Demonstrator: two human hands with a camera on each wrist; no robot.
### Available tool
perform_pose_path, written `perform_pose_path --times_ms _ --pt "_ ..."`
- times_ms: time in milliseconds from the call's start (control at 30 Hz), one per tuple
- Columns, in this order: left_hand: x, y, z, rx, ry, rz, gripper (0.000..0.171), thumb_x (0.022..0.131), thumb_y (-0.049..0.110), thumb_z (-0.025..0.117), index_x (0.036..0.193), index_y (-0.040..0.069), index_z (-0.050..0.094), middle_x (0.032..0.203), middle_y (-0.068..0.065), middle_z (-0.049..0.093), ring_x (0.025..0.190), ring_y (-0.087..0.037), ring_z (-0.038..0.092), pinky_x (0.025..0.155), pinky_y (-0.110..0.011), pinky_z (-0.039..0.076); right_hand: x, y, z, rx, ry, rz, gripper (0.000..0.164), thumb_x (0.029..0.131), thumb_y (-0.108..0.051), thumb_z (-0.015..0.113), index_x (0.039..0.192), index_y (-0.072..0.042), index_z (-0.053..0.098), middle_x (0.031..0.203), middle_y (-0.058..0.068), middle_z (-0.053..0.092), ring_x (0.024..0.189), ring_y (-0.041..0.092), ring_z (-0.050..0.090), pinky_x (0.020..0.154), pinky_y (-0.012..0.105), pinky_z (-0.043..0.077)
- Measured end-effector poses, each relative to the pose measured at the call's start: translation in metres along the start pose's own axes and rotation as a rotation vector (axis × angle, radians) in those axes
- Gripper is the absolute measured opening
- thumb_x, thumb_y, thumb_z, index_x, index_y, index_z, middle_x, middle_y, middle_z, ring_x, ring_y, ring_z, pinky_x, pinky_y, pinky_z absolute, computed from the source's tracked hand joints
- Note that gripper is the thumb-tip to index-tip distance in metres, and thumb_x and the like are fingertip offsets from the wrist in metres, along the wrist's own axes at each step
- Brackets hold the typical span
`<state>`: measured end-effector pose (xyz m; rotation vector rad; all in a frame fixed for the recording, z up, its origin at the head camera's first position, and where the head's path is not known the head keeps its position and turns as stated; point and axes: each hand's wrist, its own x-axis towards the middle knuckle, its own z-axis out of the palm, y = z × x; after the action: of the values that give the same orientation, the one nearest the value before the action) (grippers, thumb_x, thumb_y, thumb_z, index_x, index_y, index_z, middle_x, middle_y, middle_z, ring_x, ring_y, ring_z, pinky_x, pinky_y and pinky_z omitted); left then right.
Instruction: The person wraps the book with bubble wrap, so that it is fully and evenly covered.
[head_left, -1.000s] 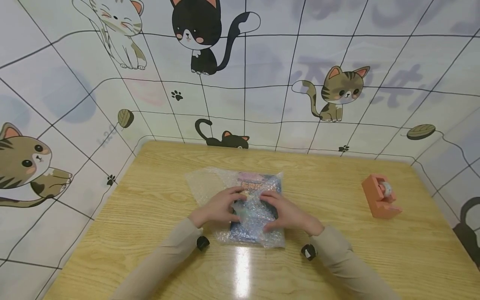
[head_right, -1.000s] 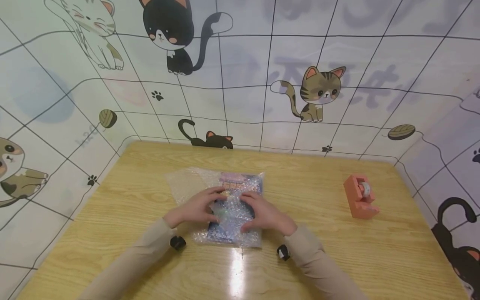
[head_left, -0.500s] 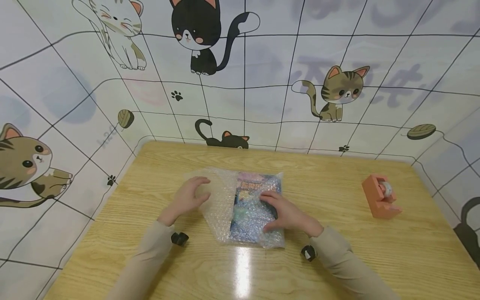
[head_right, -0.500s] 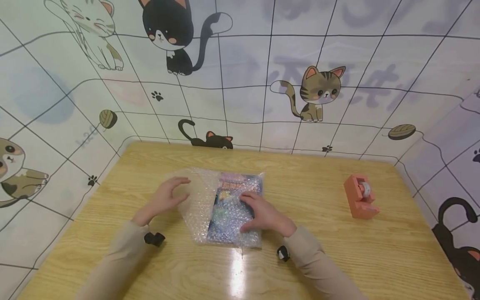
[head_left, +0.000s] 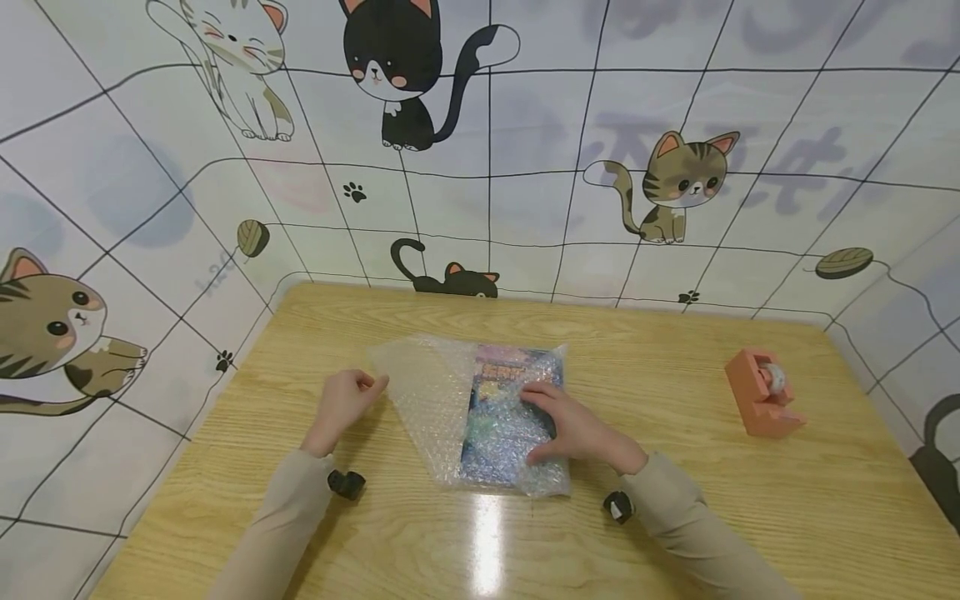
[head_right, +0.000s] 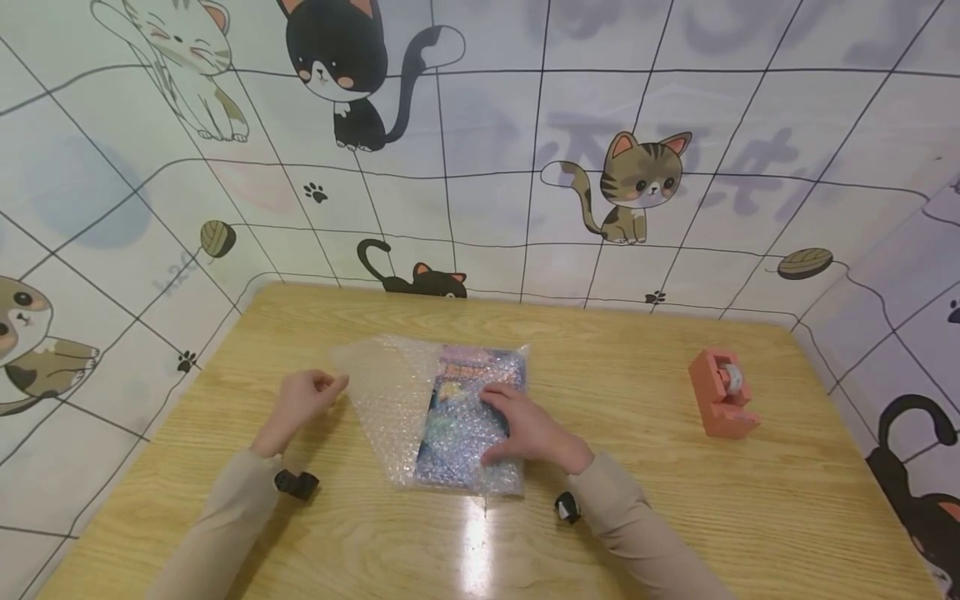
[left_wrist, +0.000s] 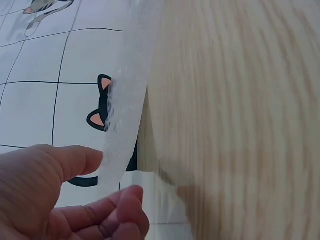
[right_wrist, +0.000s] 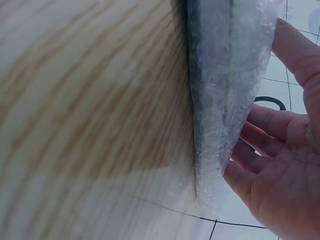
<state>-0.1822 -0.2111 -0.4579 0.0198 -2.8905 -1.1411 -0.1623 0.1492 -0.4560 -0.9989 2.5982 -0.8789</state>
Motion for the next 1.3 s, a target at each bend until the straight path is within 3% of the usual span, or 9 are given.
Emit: perform_pose_path --times_ms 133,300,567,700,833,1000,1100,1300 --pt "0.003 0.003 0.005 -0.118 -0.016 -0.023 0.023 0.090 0.016 0.061 0.089 -0.005 0.068 0.063 -0.009 0.062 0.048 -0.013 0.054 0.045 -0.022 0.042 0.000 0.000 0.000 0.004 0.002 -0.002 0.090 0.069 -0.033 0.082 0.137 0.006 0.039 0.143 0.023 0.034 0.131 0.040 0.032 0.103 0.052 0.034" --pt "0.005 0.014 0.008 -0.296 -0.014 -0.093 0.017 0.090 0.010 0.058 0.092 -0.005 0.065 0.070 -0.009 0.065 0.056 -0.017 0.061 0.052 -0.025 0.053 -0.001 0.001 0.000 -0.001 0.008 -0.012 0.090 0.069 -0.033 0.082 0.137 0.006 0.039 0.143 0.023 0.034 0.131 0.040 0.033 0.103 0.052 0.034" --pt "0.006 0.055 0.008 -0.436 0.007 -0.025 0.011 0.089 0.007 0.056 0.087 -0.003 0.062 0.077 -0.015 0.068 0.059 -0.019 0.066 0.057 -0.027 0.056 -0.002 0.002 0.000 0.012 0.013 -0.018 0.090 0.069 -0.034 0.082 0.137 0.006 0.039 0.143 0.023 0.033 0.131 0.040 0.032 0.104 0.052 0.033" --pt "0.007 0.081 0.013 -0.408 0.008 0.061 0.009 0.087 0.006 0.057 0.083 0.000 0.062 0.072 -0.013 0.068 0.060 -0.025 0.065 0.052 -0.023 0.052 -0.003 0.002 -0.001 0.017 0.015 -0.018 0.089 0.069 -0.033 0.082 0.137 0.005 0.039 0.143 0.022 0.033 0.131 0.040 0.032 0.104 0.052 0.033" --pt "0.007 0.102 0.027 -0.348 0.013 0.214 0.009 0.086 0.004 0.058 0.079 0.001 0.062 0.066 -0.009 0.066 0.060 -0.030 0.065 0.045 -0.022 0.046 -0.003 0.002 0.000 0.023 0.013 -0.023 0.088 0.070 -0.032 0.082 0.137 0.006 0.039 0.143 0.023 0.034 0.131 0.040 0.033 0.103 0.052 0.034" --pt "0.006 0.124 0.048 -0.297 0.012 0.389 0.008 0.083 0.001 0.059 0.076 0.002 0.062 0.068 -0.009 0.066 0.054 -0.021 0.064 0.045 -0.023 0.047 -0.002 0.001 0.000 0.029 0.019 -0.031 0.087 0.070 -0.033 0.082 0.136 0.006 0.041 0.142 0.022 0.035 0.130 0.039 0.034 0.103 0.051 0.034" --pt "0.007 0.133 0.062 -0.230 0.004 0.432 0.007 0.081 0.003 0.061 0.074 0.004 0.062 0.070 -0.008 0.067 0.058 -0.017 0.063 0.048 -0.023 0.048 -0.002 0.001 0.000 0.029 0.029 -0.043 0.087 0.070 -0.032 0.082 0.135 0.007 0.041 0.141 0.023 0.036 0.129 0.038 0.035 0.103 0.050 0.035" --pt "0.010 0.141 0.089 -0.070 -0.047 0.455 0.007 0.080 0.009 0.063 0.074 0.006 0.063 0.075 -0.006 0.067 0.067 -0.017 0.064 0.057 -0.023 0.051 -0.003 0.003 0.001 0.021 0.045 -0.053 0.087 0.069 -0.032 0.082 0.136 0.007 0.041 0.141 0.023 0.037 0.130 0.038 0.035 0.103 0.051 0.034"
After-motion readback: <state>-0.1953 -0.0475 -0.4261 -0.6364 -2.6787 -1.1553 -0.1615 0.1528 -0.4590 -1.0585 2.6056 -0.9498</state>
